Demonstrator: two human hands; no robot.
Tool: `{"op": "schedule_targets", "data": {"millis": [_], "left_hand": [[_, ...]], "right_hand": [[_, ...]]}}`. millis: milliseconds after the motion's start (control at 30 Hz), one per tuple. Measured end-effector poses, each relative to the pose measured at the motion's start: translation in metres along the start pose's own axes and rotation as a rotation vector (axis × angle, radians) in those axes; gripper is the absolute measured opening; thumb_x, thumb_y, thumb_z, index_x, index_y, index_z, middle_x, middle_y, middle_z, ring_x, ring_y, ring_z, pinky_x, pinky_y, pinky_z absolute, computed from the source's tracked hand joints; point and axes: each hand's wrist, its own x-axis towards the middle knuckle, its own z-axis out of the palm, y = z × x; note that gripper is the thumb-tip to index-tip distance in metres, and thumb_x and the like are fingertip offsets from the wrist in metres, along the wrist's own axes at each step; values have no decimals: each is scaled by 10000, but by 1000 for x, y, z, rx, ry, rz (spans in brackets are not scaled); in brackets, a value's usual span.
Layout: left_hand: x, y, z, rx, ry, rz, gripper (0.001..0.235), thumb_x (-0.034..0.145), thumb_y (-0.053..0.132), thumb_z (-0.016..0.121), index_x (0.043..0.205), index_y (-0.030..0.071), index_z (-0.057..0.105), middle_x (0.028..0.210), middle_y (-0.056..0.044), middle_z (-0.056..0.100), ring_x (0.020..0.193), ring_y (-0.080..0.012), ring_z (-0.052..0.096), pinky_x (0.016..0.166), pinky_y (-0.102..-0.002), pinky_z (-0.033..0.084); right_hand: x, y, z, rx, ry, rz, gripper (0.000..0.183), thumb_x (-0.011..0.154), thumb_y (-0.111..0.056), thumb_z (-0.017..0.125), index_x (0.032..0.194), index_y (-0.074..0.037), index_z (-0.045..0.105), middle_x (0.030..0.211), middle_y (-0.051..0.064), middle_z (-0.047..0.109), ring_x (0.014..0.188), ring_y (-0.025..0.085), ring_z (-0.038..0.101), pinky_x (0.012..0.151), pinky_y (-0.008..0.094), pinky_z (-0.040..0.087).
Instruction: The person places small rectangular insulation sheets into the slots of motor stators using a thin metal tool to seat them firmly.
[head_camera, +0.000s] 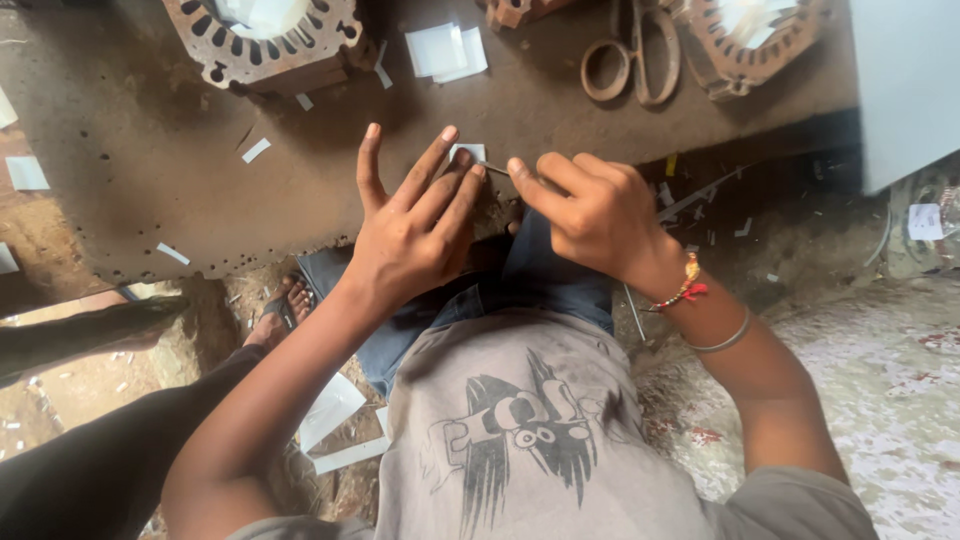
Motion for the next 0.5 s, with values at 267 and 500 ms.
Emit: {"op": "schedule_targets", "data": {"millis": [267, 500], "left_hand": [[-1, 1, 12, 215, 33, 16, 385, 1039, 155, 656, 1392, 2, 651, 1241, -84, 654, 1404, -247, 587, 1241, -671, 88], [2, 2, 6, 146, 61, -6, 448, 1000, 251, 668, 1363, -11, 646, 1205, -80, 622, 1372, -278, 560, 1199, -671, 75]], "right_hand": [[3, -4, 7, -225, -8, -63, 362, 849, 2, 626, 1192, 10, 741, 859, 32, 606, 604, 179, 526, 520, 300, 463], [1, 29, 0, -48, -122, -291, 273, 874, -15, 668, 1132, -48, 750, 820, 14, 633, 574, 180, 532, 493, 311, 451]]}}
